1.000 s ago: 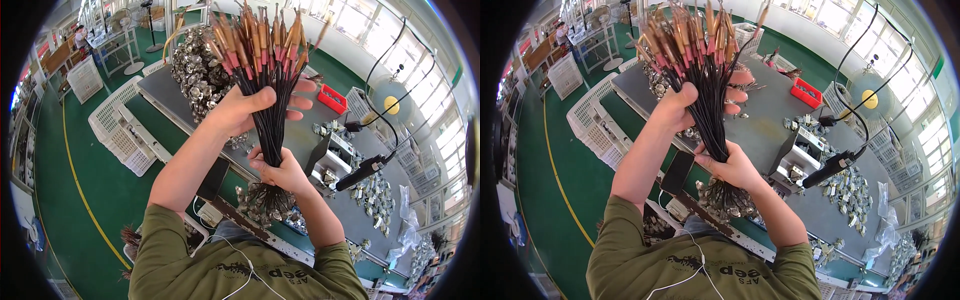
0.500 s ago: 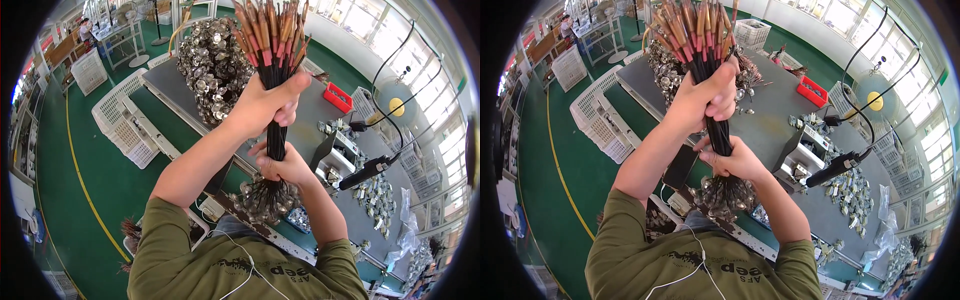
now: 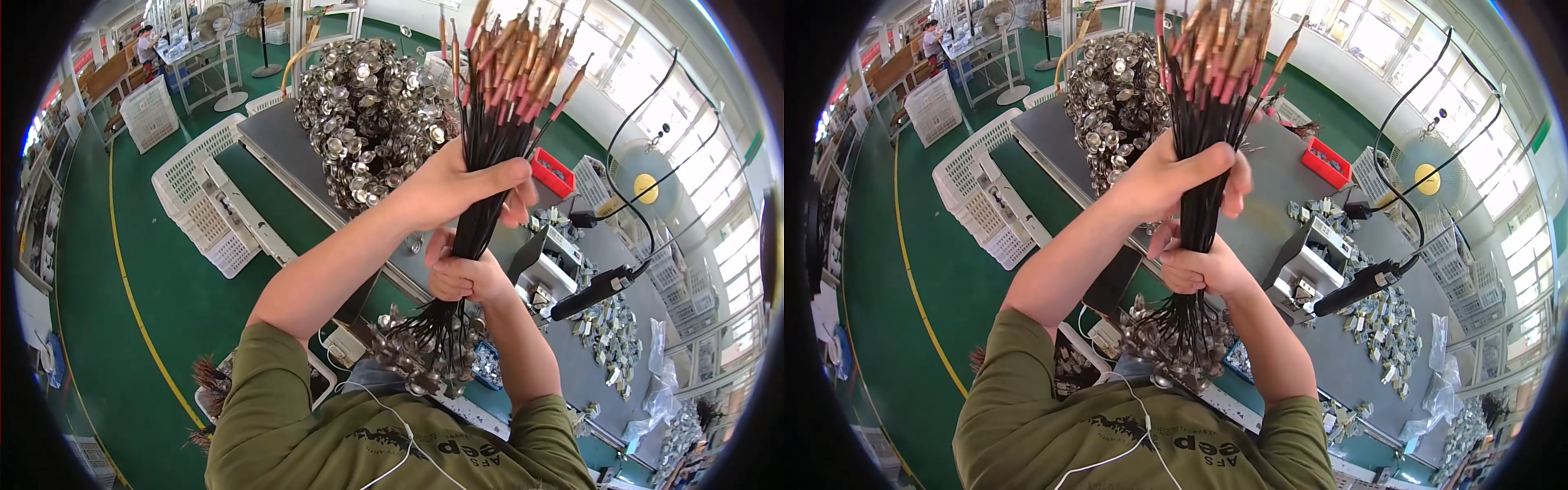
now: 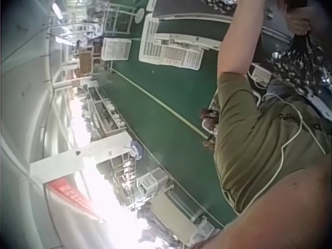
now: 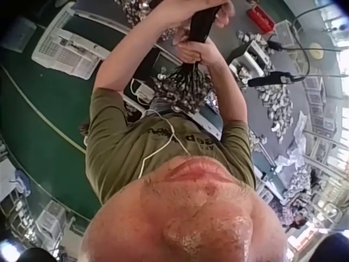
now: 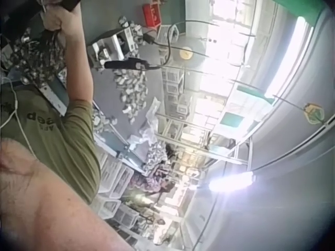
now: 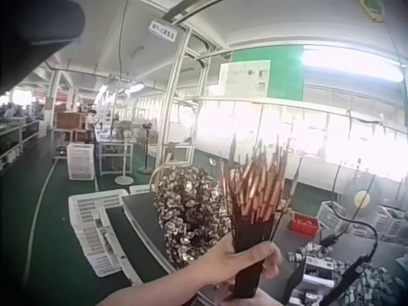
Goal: Assembling wire harnesses and electronic parts onto circuit boards and machinery on a production line.
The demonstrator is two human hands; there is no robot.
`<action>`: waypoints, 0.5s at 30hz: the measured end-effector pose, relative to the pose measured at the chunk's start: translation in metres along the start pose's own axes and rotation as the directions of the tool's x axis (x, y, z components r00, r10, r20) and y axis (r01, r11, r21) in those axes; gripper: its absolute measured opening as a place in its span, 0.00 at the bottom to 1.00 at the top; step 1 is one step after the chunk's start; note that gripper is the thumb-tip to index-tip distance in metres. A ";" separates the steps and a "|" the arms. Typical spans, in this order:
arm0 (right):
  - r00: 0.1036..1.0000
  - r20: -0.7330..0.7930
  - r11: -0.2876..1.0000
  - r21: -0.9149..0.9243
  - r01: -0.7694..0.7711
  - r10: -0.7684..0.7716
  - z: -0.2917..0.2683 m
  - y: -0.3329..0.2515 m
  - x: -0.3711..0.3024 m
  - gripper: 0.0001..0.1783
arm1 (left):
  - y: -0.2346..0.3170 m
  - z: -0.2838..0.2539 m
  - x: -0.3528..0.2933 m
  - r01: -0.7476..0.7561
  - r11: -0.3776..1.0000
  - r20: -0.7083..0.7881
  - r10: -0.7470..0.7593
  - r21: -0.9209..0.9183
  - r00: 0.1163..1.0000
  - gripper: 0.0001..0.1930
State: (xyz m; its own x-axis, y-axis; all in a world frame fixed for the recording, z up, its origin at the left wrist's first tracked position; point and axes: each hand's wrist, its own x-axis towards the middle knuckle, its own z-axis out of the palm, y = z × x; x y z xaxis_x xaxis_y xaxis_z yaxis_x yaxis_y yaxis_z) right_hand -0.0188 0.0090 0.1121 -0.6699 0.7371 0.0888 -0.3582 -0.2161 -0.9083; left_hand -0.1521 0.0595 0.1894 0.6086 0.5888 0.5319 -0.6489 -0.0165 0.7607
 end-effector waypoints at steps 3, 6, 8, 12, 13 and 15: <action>1.000 -0.001 0.998 0.062 0.021 -0.021 0.002 0.002 0.001 0.04 | -0.002 0.002 0.006 -0.038 0.971 -0.055 0.053 0.235 0.997 0.17; 0.928 -0.220 0.884 -0.431 0.184 -0.300 0.007 0.016 0.008 0.04 | -0.004 0.001 0.008 -0.036 0.954 -0.106 0.070 0.296 0.992 0.19; 0.810 -0.518 0.874 -0.486 -0.016 -0.273 0.019 0.017 0.009 0.06 | -0.002 0.002 0.004 -0.003 0.934 -0.122 0.050 0.356 0.991 0.21; 0.825 -0.501 0.943 -0.314 0.108 -0.261 0.017 0.014 0.003 0.10 | -0.007 -0.004 0.007 -0.257 0.824 -0.006 0.301 0.504 0.954 0.30; 0.824 -0.502 0.942 -0.316 0.109 -0.264 0.018 0.011 0.002 0.10 | -0.007 -0.003 0.005 -0.325 0.831 -0.056 0.390 0.450 0.919 0.31; 0.849 -0.462 0.943 -0.313 0.114 -0.256 0.021 0.006 -0.001 0.10 | 0.006 -0.007 0.003 -0.246 0.847 -0.077 0.317 0.471 0.945 0.29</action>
State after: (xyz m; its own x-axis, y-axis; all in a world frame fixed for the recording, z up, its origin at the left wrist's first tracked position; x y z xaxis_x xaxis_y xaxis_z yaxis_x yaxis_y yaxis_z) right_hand -0.0337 -0.0063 0.1151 -0.1763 0.9771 0.1193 -0.2102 0.0810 -0.9743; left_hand -0.1574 0.0664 0.1927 0.3339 0.6139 0.7153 -0.4843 -0.5394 0.6889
